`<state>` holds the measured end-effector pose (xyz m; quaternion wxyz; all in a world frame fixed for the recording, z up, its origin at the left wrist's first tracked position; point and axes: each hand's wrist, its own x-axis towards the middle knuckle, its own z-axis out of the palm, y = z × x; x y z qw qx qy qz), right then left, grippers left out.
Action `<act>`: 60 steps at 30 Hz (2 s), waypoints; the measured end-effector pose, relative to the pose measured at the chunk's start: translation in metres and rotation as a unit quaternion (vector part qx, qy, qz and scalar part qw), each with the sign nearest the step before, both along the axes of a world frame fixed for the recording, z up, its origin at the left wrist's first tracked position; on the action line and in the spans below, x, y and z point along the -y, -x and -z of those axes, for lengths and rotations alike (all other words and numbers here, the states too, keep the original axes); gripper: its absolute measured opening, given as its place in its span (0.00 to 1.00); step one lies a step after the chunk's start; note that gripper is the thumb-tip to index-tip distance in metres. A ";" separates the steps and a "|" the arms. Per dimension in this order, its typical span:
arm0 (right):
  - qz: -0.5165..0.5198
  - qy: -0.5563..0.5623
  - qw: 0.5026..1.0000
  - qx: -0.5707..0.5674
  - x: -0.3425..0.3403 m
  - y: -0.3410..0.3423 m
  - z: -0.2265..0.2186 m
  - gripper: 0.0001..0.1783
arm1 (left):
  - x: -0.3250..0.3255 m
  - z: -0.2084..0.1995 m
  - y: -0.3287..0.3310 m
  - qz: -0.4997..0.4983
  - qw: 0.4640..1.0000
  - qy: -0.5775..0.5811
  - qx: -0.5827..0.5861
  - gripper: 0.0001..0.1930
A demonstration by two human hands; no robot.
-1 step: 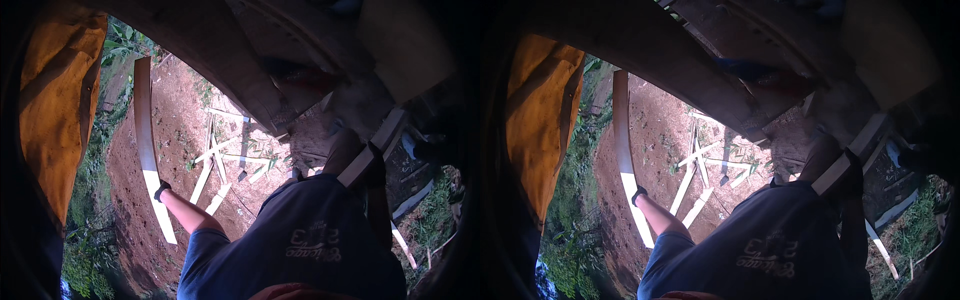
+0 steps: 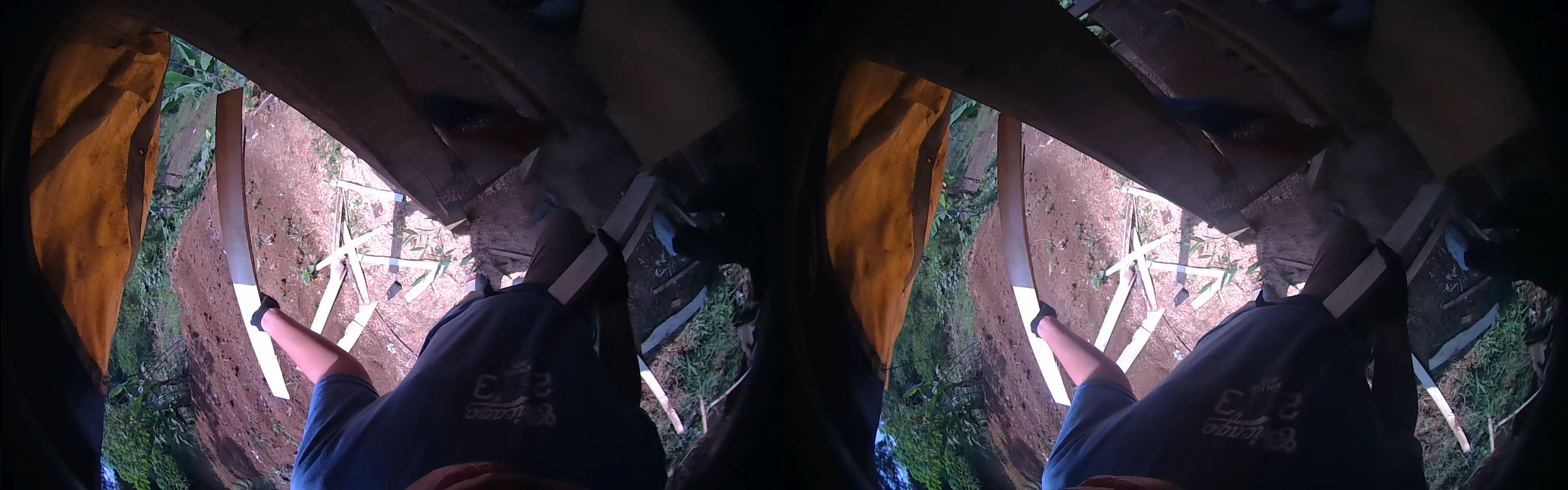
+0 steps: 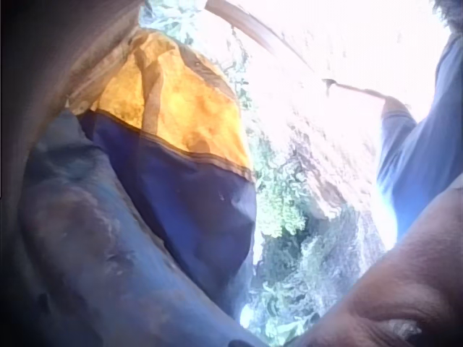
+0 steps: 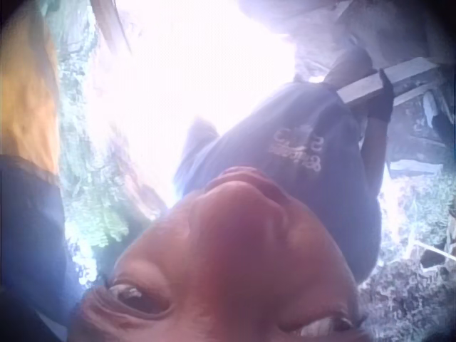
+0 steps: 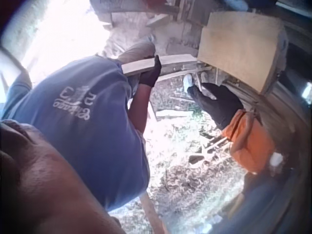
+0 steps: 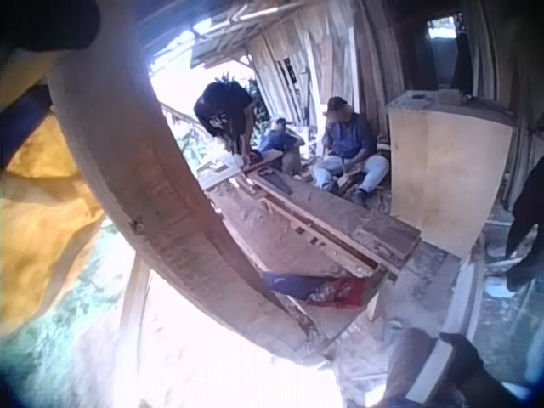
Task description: The person moves wooden planks from the ground to a wooden frame and saws one of the planks by hand.
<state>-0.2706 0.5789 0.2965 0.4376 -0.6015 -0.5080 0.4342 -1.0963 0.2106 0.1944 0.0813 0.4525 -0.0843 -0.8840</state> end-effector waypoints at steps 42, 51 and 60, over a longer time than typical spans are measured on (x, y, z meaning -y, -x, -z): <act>0.177 0.043 0.983 0.001 -0.094 -0.073 -0.042 0.30 | -0.296 -0.094 -0.285 0.384 0.645 0.411 -0.518 0.23; -0.177 -0.289 0.834 0.436 -0.373 -0.031 -0.099 0.58 | -0.358 -0.293 -0.492 0.220 0.133 0.618 -0.743 0.16; -0.404 -0.360 0.693 0.477 -0.558 0.156 -0.016 0.32 | -0.581 -0.268 -0.579 0.490 -0.075 0.618 -0.611 0.25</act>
